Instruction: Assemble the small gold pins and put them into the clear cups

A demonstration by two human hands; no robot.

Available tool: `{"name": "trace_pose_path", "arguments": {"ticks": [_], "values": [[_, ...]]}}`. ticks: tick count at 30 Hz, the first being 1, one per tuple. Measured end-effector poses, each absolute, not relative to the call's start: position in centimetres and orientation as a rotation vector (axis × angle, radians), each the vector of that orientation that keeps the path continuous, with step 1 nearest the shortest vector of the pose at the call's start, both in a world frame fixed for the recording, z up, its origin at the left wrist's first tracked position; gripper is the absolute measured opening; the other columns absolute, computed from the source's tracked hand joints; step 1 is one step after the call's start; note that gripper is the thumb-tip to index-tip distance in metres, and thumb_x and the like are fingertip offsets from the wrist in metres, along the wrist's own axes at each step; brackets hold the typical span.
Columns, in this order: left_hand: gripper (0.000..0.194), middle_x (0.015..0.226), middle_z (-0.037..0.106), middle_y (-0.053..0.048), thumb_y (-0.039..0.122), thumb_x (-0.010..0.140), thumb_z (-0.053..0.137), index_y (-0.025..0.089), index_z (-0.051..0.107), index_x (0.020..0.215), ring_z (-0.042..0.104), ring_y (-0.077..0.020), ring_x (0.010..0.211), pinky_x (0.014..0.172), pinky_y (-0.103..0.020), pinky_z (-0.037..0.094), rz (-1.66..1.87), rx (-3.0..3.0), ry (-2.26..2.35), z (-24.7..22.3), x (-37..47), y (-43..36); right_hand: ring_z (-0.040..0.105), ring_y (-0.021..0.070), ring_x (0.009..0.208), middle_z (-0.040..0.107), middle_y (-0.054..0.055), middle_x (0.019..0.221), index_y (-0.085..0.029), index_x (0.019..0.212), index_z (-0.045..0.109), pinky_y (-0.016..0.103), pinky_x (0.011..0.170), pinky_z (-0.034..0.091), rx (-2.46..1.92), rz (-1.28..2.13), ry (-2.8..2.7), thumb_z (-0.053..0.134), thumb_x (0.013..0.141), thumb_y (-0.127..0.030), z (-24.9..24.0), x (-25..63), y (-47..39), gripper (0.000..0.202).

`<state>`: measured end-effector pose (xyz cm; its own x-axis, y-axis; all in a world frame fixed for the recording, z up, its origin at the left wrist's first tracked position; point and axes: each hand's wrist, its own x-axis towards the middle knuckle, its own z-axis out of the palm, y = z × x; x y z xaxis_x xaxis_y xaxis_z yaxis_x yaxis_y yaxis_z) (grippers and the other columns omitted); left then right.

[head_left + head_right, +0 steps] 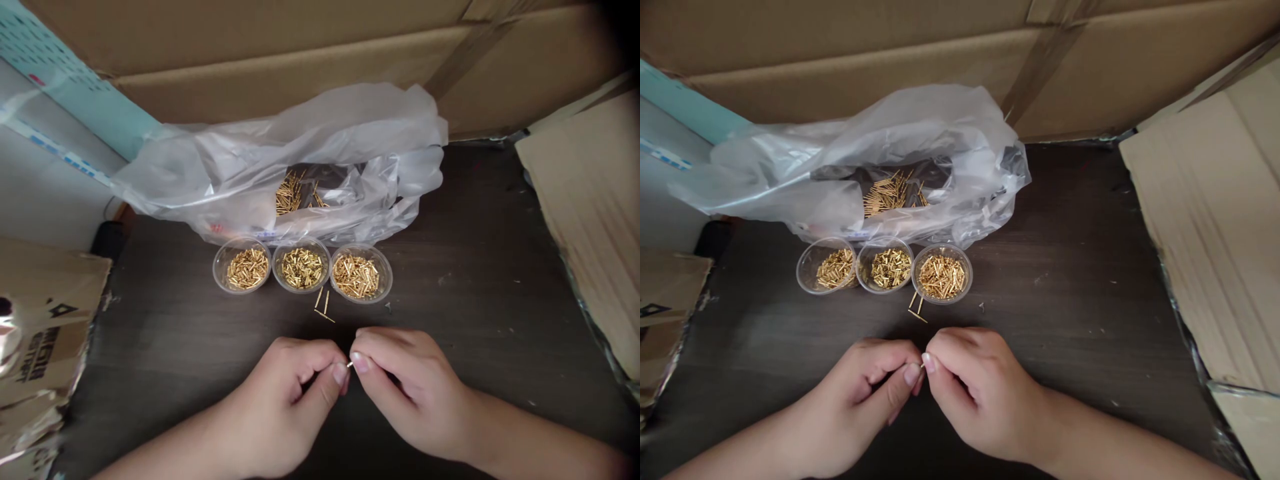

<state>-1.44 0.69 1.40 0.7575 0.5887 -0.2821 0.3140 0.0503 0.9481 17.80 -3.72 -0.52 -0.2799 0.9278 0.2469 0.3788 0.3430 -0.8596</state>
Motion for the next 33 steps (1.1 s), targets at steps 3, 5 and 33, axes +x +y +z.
{"name": "trace_pose_path", "arguments": {"ticks": [3, 5, 33], "values": [[0.030, 0.058, 0.047, 0.005, 0.028, 0.105, 0.043, 0.016, 0.053, 0.080, 0.041, -0.0072, 0.052, 0.050, -0.018, 0.034, 0.250, 1.533, 0.760, 1.3, -1.3, 0.6, 0.045, 0.0082, 0.056, 0.048, -0.003, 0.063, -0.018, 0.075, 0.050, 0.023, 0.054, 0.035, -1.144, 0.910, -1.833, 0.043, 0.099, -0.011, -0.5, 17.9, -3.7, 0.026], [0.029, 0.057, 0.048, 0.005, 0.030, 0.106, 0.041, 0.016, 0.055, 0.083, 0.042, -0.0066, 0.049, 0.048, -0.017, 0.034, 0.242, 1.491, 0.762, 1.3, -1.2, 0.6, 0.047, 0.0081, 0.056, 0.051, -0.003, 0.064, -0.018, 0.076, 0.052, 0.023, 0.055, 0.036, -1.139, 0.913, -1.810, 0.043, 0.098, -0.011, -0.5, 17.9, -3.6, 0.025], [0.031, 0.074, 0.058, -0.001, 0.026, 0.105, 0.043, 0.013, 0.060, 0.082, 0.056, -0.0050, 0.043, 0.045, -0.015, 0.045, 0.248, 1.599, 0.619, 0.7, -2.3, 0.8, 0.037, 0.0063, 0.050, 0.038, -0.006, 0.056, -0.018, 0.067, 0.047, 0.021, 0.048, 0.029, -1.125, 1.316, -1.588, 0.043, 0.104, -0.024, -0.3, 18.5, -3.1, 0.038]]}}
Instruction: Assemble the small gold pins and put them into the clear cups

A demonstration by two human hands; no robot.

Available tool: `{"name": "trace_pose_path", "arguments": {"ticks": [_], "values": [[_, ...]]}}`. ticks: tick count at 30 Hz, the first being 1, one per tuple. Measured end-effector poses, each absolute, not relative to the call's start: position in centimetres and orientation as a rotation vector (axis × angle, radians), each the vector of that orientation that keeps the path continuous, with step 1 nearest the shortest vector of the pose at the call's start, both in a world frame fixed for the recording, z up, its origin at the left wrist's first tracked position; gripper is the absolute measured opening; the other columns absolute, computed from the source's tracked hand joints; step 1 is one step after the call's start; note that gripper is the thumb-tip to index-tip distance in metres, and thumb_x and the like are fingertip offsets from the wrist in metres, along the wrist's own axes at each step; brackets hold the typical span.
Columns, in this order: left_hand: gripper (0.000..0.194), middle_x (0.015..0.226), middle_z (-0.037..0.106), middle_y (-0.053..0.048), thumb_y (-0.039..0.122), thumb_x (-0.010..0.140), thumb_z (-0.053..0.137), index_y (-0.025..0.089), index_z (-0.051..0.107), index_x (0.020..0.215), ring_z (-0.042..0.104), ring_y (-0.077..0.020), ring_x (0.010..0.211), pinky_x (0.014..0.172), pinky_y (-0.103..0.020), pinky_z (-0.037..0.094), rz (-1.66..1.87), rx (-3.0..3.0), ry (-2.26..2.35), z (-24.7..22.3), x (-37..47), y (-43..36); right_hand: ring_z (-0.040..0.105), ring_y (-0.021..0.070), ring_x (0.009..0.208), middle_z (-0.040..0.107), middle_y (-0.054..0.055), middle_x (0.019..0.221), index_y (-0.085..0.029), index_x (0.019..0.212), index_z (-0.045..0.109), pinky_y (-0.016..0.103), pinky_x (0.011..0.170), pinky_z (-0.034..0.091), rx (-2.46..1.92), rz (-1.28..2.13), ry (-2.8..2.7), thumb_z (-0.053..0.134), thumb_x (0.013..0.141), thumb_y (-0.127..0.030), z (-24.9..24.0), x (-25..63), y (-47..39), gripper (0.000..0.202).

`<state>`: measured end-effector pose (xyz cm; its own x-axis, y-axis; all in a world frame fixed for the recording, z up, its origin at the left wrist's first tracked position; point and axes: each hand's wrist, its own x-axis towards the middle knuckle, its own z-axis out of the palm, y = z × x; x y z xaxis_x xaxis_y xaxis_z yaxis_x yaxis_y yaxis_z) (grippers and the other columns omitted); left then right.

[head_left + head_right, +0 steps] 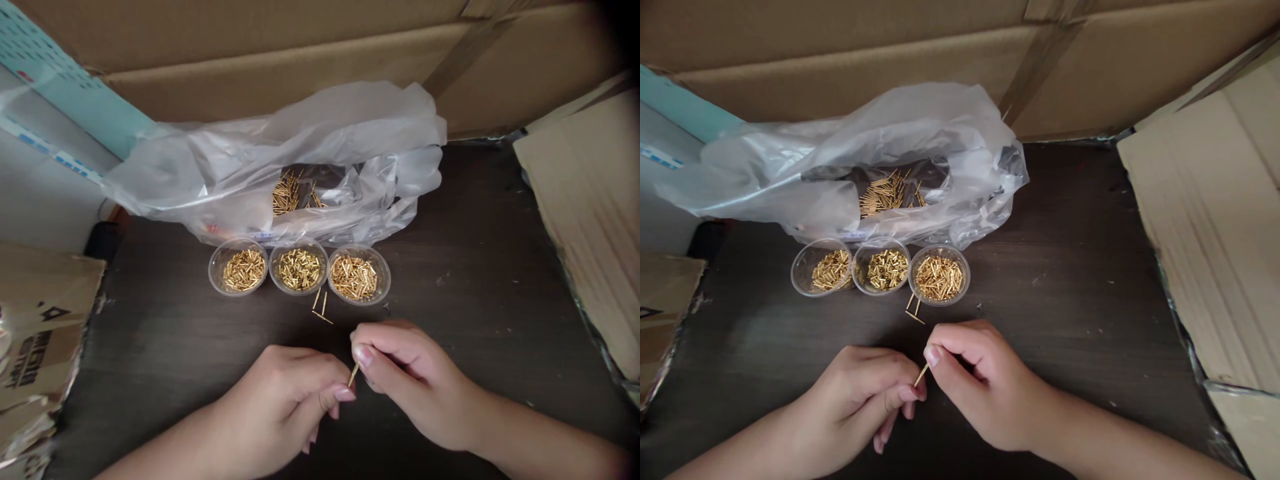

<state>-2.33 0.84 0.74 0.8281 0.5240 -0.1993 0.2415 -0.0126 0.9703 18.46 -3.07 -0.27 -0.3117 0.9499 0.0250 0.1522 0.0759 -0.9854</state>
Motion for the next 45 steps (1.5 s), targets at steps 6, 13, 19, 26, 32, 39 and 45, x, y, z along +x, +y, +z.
{"name": "trace_pose_path", "arguments": {"ticks": [6, 13, 19, 26, 32, 39, 45], "values": [[0.033, 0.067, 0.057, 0.000, 0.035, 0.106, 0.040, 0.014, 0.058, 0.088, 0.055, -0.0063, 0.041, 0.040, -0.015, 0.041, 0.262, 1.464, 0.696, 1.2, -2.3, 1.0, 0.041, 0.0066, 0.055, 0.044, -0.005, 0.061, -0.018, 0.074, 0.049, 0.022, 0.053, 0.033, -1.098, 1.237, -1.551, 0.044, 0.104, -0.022, -0.6, 18.2, -3.5, 0.031], [0.033, 0.058, 0.043, 0.006, 0.024, 0.104, 0.041, 0.016, 0.050, 0.074, 0.037, -0.0037, 0.044, 0.042, -0.014, 0.029, 0.369, 1.476, 0.690, 1.8, -2.0, 1.8, 0.048, 0.0089, 0.064, 0.051, -0.003, 0.073, -0.018, 0.088, 0.054, 0.023, 0.061, 0.039, -0.964, 1.224, -1.748, 0.047, 0.102, -0.021, -0.9, 18.0, -4.1, 0.016], [0.030, 0.056, 0.034, 0.007, 0.008, 0.095, 0.042, 0.017, 0.038, 0.066, 0.031, -0.0062, 0.052, 0.051, -0.018, 0.028, 0.409, 1.593, 0.701, 2.0, -1.6, 1.8, 0.047, 0.0103, 0.063, 0.053, -0.001, 0.072, -0.018, 0.084, 0.052, 0.023, 0.062, 0.041, -0.966, 0.979, -1.903, 0.046, 0.106, -0.024, -1.1, 17.4, -4.6, 0.024], [0.029, 0.057, 0.042, 0.006, 0.009, 0.093, 0.040, 0.017, 0.037, 0.066, 0.035, -0.0067, 0.052, 0.051, -0.019, 0.029, 0.314, 1.592, 0.672, 1.6, -1.6, 1.7, 0.046, 0.0109, 0.060, 0.053, -0.001, 0.068, -0.017, 0.078, 0.054, 0.024, 0.060, 0.043, -0.976, 0.819, -2.022, 0.042, 0.106, -0.021, -0.9, 17.0, -4.7, 0.031], [0.031, 0.056, 0.034, 0.007, 0.012, 0.097, 0.040, 0.018, 0.037, 0.066, 0.031, -0.0069, 0.051, 0.050, -0.019, 0.027, 0.341, 1.614, 0.687, 1.5, -1.7, 1.8, 0.049, 0.0099, 0.062, 0.055, -0.001, 0.072, -0.017, 0.082, 0.054, 0.023, 0.061, 0.044, -0.950, 0.946, -1.973, 0.040, 0.106, -0.019, -0.9, 17.3, -4.4, 0.028], [0.032, 0.057, 0.039, 0.006, 0.014, 0.100, 0.040, 0.017, 0.041, 0.068, 0.036, -0.0064, 0.052, 0.051, -0.019, 0.030, 0.374, 1.634, 0.686, 1.5, -1.9, 1.7, 0.051, 0.0103, 0.065, 0.057, 0.000, 0.074, -0.016, 0.086, 0.056, 0.023, 0.062, 0.045, -0.893, 1.066, -1.916, 0.045, 0.105, -0.020, -0.9, 17.5, -4.0, 0.023], [0.031, 0.057, 0.038, 0.007, 0.010, 0.097, 0.041, 0.017, 0.038, 0.067, 0.035, -0.0064, 0.052, 0.052, -0.019, 0.030, 0.387, 1.655, 0.677, 1.5, -1.9, 1.6, 0.049, 0.0100, 0.065, 0.055, -0.001, 0.074, -0.017, 0.084, 0.055, 0.024, 0.062, 0.043, -0.899, 1.108, -1.895, 0.047, 0.102, -0.015, -1.0, 17.5, -4.1, 0.020]]}}
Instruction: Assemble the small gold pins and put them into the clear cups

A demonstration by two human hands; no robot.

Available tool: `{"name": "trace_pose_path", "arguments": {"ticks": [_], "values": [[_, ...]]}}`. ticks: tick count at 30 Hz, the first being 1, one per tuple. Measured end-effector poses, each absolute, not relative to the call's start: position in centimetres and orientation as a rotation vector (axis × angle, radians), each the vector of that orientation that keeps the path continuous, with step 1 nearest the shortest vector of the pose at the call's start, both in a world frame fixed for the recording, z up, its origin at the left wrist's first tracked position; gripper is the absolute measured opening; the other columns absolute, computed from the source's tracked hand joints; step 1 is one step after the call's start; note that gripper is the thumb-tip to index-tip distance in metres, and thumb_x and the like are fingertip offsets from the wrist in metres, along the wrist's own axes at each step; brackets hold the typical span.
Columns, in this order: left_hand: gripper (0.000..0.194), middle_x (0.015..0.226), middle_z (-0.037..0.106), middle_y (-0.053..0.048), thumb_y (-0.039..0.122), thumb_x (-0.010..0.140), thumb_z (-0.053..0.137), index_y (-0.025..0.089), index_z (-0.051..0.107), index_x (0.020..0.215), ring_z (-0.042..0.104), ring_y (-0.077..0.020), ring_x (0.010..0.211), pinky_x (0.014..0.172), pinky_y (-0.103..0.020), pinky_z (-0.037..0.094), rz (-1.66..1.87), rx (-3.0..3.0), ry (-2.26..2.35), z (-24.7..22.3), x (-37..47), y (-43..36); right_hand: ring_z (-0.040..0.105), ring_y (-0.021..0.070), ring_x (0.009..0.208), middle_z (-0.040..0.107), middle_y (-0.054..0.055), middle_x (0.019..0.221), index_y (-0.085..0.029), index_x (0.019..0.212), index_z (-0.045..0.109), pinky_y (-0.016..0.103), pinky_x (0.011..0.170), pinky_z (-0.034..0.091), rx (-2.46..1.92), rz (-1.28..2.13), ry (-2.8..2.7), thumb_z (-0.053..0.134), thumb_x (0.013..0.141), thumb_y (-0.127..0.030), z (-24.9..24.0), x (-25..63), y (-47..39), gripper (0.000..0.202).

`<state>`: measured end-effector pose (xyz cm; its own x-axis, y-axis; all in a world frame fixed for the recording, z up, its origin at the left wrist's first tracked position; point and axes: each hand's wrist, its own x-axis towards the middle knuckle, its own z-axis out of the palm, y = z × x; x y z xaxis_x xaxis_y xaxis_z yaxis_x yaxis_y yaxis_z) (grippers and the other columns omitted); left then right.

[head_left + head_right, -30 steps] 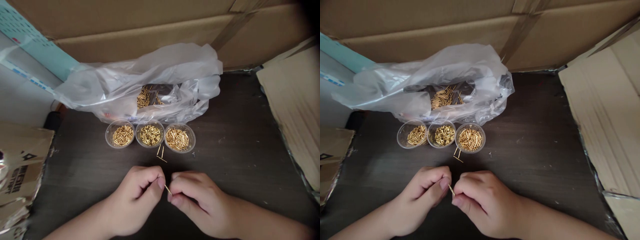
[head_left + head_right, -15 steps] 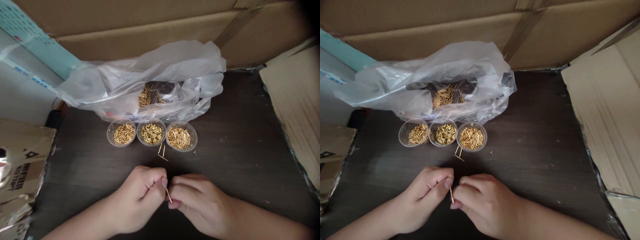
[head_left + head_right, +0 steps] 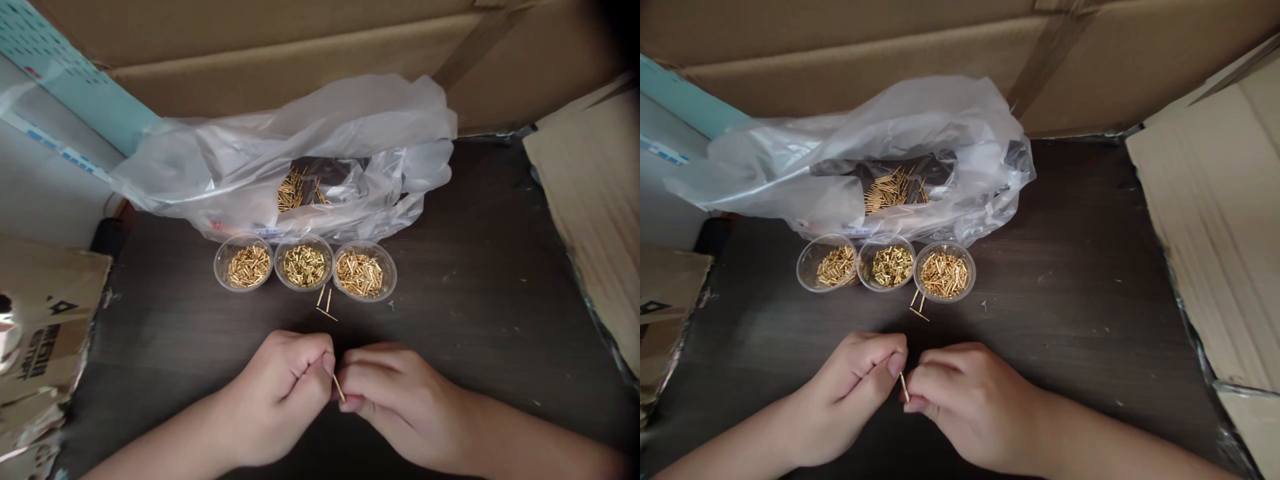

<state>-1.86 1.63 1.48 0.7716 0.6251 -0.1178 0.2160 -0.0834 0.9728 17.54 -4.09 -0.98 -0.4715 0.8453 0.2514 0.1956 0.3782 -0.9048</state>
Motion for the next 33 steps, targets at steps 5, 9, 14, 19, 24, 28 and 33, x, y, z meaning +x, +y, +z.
{"name": "trace_pose_path", "arguments": {"ticks": [5, 9, 14, 19, 24, 28, 33], "values": [[0.031, 0.059, 0.036, 0.006, 0.010, 0.099, 0.040, 0.018, 0.038, 0.070, 0.035, -0.0070, 0.053, 0.051, -0.020, 0.029, 0.433, 1.700, 0.717, 1.42, -1.83, 1.57, 0.047, 0.0100, 0.063, 0.052, -0.002, 0.071, -0.017, 0.082, 0.054, 0.025, 0.061, 0.040, -0.999, 1.185, -1.871, 0.048, 0.099, -0.015, -0.71, 17.64, -4.37, 0.018], [0.028, 0.060, 0.039, 0.006, 0.009, 0.098, 0.040, 0.018, 0.040, 0.072, 0.037, -0.0069, 0.053, 0.052, -0.020, 0.029, 0.460, 1.767, 0.688, 1.38, -1.66, 1.44, 0.041, 0.0080, 0.057, 0.042, -0.005, 0.064, -0.019, 0.074, 0.044, 0.024, 0.055, 0.033, -1.041, 1.187, -1.864, 0.049, 0.093, -0.010, -0.58, 17.56, -4.50, 0.021], [0.028, 0.060, 0.036, 0.006, 0.010, 0.098, 0.039, 0.019, 0.033, 0.072, 0.035, -0.0071, 0.052, 0.050, -0.021, 0.027, 0.475, 1.826, 0.710, 1.41, -1.43, 1.14, 0.033, 0.0063, 0.053, 0.033, -0.007, 0.060, -0.020, 0.071, 0.033, 0.023, 0.052, 0.028, -1.088, 1.108, -1.802, 0.048, 0.084, -0.004, -0.62, 17.19, -4.49, 0.025], [0.030, 0.060, 0.033, 0.006, 0.013, 0.100, 0.038, 0.019, 0.030, 0.072, 0.032, -0.0076, 0.051, 0.050, -0.021, 0.026, 0.459, 1.820, 0.697, 1.50, -1.48, 1.18, 0.035, 0.0068, 0.054, 0.034, -0.006, 0.061, -0.020, 0.070, 0.032, 0.023, 0.054, 0.029, -1.077, 1.047, -1.827, 0.045, 0.088, -0.004, -0.46, 17.14, -4.39, 0.026], [0.029, 0.060, 0.034, 0.006, 0.013, 0.100, 0.036, 0.020, 0.029, 0.073, 0.033, -0.0082, 0.052, 0.050, -0.022, 0.027, 0.425, 1.813, 0.682, 1.64, -1.58, 1.30, 0.035, 0.0082, 0.055, 0.034, -0.005, 0.062, -0.020, 0.071, 0.032, 0.025, 0.054, 0.029, -1.080, 1.032, -1.844, 0.043, 0.091, -0.006, -0.47, 17.30, -4.45, 0.027], [0.028, 0.060, 0.032, 0.006, 0.012, 0.099, 0.037, 0.020, 0.028, 0.074, 0.032, -0.0086, 0.051, 0.050, -0.023, 0.026, 0.410, 1.821, 0.654, 1.71, -1.74, 1.26, 0.036, 0.0083, 0.057, 0.034, -0.005, 0.064, -0.020, 0.072, 0.033, 0.025, 0.055, 0.029, -1.084, 1.024, -1.864, 0.044, 0.091, -0.006, -0.53, 17.39, -4.51, 0.026], [0.028, 0.061, 0.033, 0.006, 0.012, 0.098, 0.038, 0.020, 0.027, 0.075, 0.033, -0.0090, 0.053, 0.052, -0.023, 0.027, 0.387, 1.844, 0.621, 1.55, -1.91, 1.18, 0.035, 0.0083, 0.057, 0.033, -0.005, 0.063, -0.020, 0.071, 0.034, 0.025, 0.054, 0.029, -1.078, 1.011, -1.893, 0.044, 0.090, -0.005, -0.32, 17.45, -4.51, 0.025]]}}
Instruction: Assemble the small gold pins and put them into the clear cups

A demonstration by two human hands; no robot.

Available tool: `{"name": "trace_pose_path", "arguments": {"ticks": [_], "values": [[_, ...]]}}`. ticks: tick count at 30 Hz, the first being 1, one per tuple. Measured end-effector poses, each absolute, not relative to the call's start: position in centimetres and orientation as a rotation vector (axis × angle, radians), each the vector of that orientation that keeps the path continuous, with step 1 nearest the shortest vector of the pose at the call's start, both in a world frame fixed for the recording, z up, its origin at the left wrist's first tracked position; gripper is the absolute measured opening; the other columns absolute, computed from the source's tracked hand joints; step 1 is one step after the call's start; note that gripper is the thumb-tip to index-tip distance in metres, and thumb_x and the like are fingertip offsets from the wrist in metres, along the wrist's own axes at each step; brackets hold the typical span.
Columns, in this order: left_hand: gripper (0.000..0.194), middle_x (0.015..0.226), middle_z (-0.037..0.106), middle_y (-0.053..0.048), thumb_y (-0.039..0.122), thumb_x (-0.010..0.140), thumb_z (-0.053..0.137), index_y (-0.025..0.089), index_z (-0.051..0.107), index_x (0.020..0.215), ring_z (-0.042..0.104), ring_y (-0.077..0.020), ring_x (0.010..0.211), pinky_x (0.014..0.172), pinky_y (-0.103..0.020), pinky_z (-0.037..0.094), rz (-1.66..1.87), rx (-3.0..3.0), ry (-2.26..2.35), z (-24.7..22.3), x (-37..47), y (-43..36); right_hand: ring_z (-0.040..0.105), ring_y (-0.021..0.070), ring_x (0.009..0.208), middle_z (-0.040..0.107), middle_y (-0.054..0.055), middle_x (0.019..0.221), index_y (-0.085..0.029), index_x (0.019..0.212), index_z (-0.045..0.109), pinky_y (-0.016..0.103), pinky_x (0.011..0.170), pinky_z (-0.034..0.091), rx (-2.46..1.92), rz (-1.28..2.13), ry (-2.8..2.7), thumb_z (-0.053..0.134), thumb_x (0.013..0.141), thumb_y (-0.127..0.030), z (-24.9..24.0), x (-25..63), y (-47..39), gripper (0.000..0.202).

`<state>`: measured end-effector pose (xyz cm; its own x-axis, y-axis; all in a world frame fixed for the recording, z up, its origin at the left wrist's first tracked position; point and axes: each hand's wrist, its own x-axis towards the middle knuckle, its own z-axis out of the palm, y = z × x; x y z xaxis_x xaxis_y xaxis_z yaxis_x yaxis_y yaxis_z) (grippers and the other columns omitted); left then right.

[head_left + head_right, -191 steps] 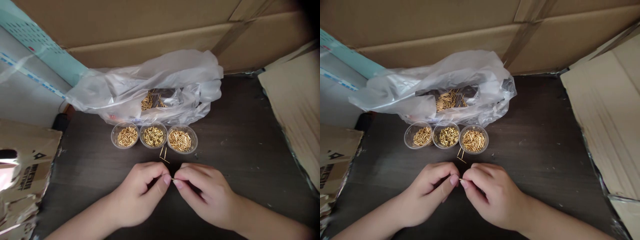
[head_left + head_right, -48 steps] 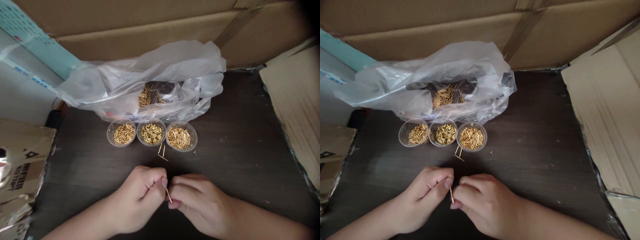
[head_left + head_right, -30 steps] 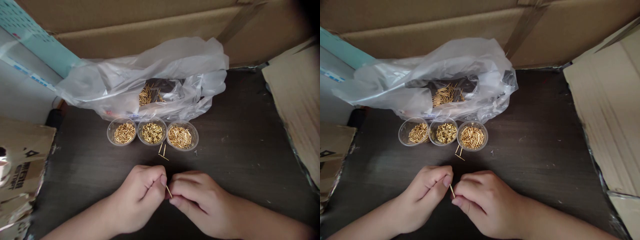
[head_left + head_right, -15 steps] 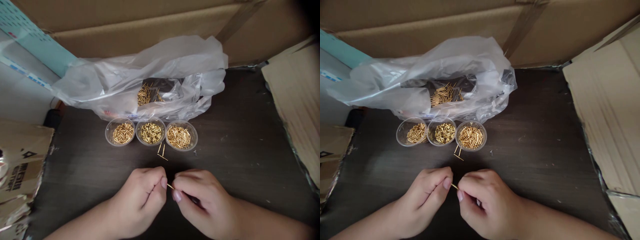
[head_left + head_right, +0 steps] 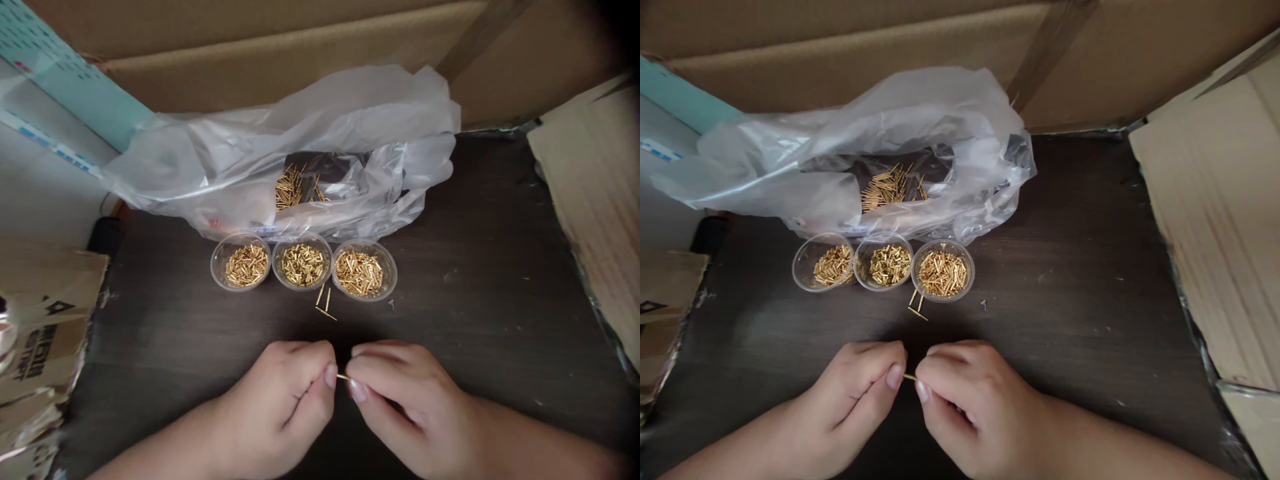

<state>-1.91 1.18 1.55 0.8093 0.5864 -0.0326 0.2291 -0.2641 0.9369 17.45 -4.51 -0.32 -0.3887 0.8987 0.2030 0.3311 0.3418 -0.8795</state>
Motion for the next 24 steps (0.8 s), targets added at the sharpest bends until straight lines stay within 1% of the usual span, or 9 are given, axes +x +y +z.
{"name": "trace_pose_path", "arguments": {"ticks": [3, 7, 12, 19, 24], "values": [[0.028, 0.062, 0.032, 0.006, 0.012, 0.099, 0.038, 0.020, 0.027, 0.075, 0.032, -0.0093, 0.053, 0.053, -0.024, 0.027, 0.370, 1.860, 0.608, 1.42, -1.97, 1.15, 0.036, 0.0085, 0.056, 0.034, -0.005, 0.063, -0.020, 0.072, 0.035, 0.025, 0.054, 0.029, -1.064, 1.015, -1.898, 0.043, 0.091, -0.005, -0.33, 17.47, -4.64, 0.025], [0.027, 0.062, 0.033, 0.006, 0.013, 0.099, 0.038, 0.021, 0.027, 0.076, 0.033, -0.0096, 0.053, 0.052, -0.024, 0.027, 0.364, 1.846, 0.586, 1.31, -1.93, 1.08, 0.038, 0.0092, 0.058, 0.035, -0.004, 0.064, -0.020, 0.073, 0.038, 0.026, 0.056, 0.032, -1.061, 1.001, -1.910, 0.042, 0.093, -0.006, -0.50, 17.47, -4.88, 0.025], [0.026, 0.062, 0.033, 0.005, 0.014, 0.099, 0.038, 0.021, 0.026, 0.076, 0.033, -0.0103, 0.053, 0.052, -0.025, 0.028, 0.350, 1.853, 0.578, 1.12, -2.00, 0.92, 0.039, 0.0103, 0.057, 0.038, -0.004, 0.063, -0.019, 0.073, 0.042, 0.027, 0.055, 0.034, -1.056, 0.974, -1.931, 0.041, 0.094, -0.008, -0.58, 17.41, -4.88, 0.024], [0.025, 0.062, 0.035, 0.005, 0.014, 0.098, 0.036, 0.022, 0.026, 0.076, 0.034, -0.0110, 0.052, 0.051, -0.027, 0.027, 0.336, 1.895, 0.574, 1.11, -2.17, 0.73, 0.040, 0.0109, 0.058, 0.041, -0.003, 0.064, -0.020, 0.076, 0.045, 0.026, 0.055, 0.034, -1.025, 0.986, -1.931, 0.041, 0.092, -0.006, -0.81, 17.46, -4.91, 0.022], [0.025, 0.063, 0.035, 0.005, 0.016, 0.099, 0.039, 0.021, 0.028, 0.077, 0.034, -0.0103, 0.053, 0.051, -0.026, 0.028, 0.356, 1.870, 0.556, 1.23, -2.02, 0.90, 0.038, 0.0102, 0.056, 0.038, -0.004, 0.063, -0.020, 0.074, 0.041, 0.026, 0.056, 0.034, -1.025, 0.990, -1.903, 0.042, 0.092, -0.007, -0.64, 17.36, -4.81, 0.022]]}}
